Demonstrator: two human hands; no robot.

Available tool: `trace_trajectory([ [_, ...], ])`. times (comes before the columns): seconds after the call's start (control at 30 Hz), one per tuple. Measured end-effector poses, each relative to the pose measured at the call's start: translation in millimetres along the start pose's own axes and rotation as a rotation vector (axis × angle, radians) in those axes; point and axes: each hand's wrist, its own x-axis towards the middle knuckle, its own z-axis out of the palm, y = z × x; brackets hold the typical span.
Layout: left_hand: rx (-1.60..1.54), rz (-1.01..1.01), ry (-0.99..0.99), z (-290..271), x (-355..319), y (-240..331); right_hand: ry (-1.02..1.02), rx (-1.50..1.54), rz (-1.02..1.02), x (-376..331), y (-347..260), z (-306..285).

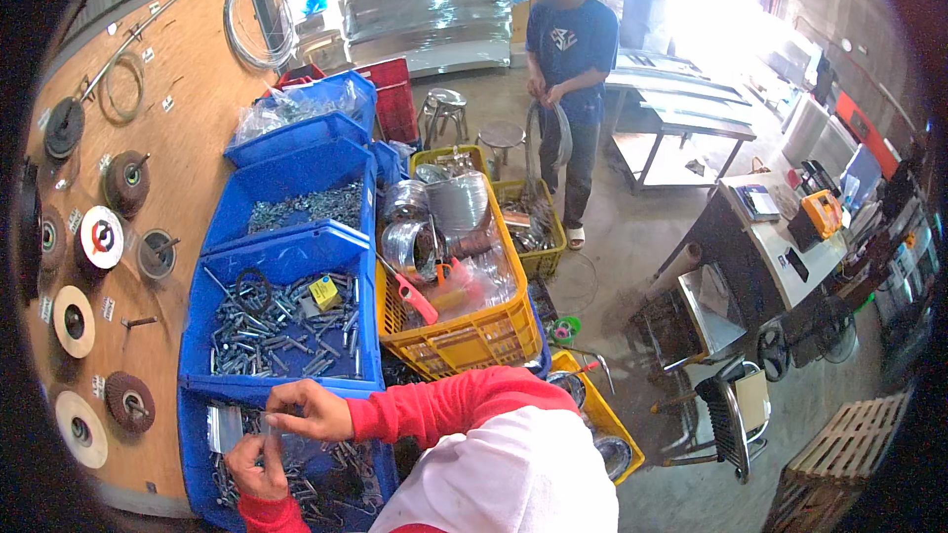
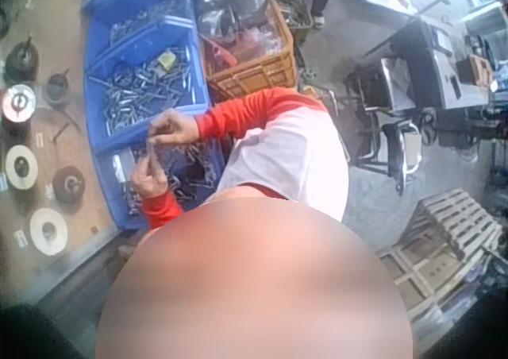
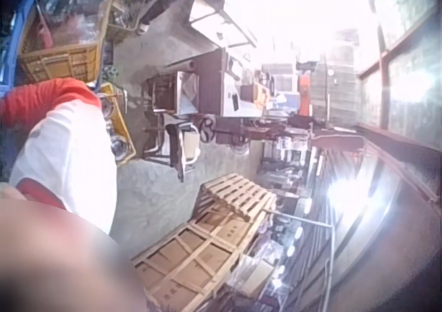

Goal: The person sorts metal fasteners from blue bins into small plastic bags. They repeatedly pick fasteners, place them into bags, and set the filled bags aside. The person briefly walks to a wooden crate and returns to continue sorting.

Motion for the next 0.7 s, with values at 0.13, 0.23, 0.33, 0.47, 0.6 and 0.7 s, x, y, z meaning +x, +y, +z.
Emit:
trace_trajectory([
  [0.13,0.015,-0.014,-0.057,-2.9,-1.3,-5.8,-0.079,-0.020,0.021,1.0,-0.2,-4.8],
  [0.23,-0.022,0.013,-0.024,-0.6,-2.9,-12.2,-0.076,-0.076,0.062,2.6,0.2,-7.1],
  [0.33,-0.001,0.019,0.009,-2.5,-6.0,-17.4,-0.019,0.007,0.061,4.2,0.6,-7.9],
  [0.47,0.002,0.008,-0.064,-9.8,-8.4,-19.8,-0.115,0.018,0.075,5.2,-0.5,-11.9],
  [0.6,-0.021,0.036,-0.007,-12.3,-8.4,-18.6,-0.094,-0.108,0.100,4.3,-3.2,-17.0],
  [0.7,-0.005,-0.050,-0.050,-14.2,-10.0,-19.5,-0.081,-0.017,0.067,4.3,-3.5,-16.7],
])
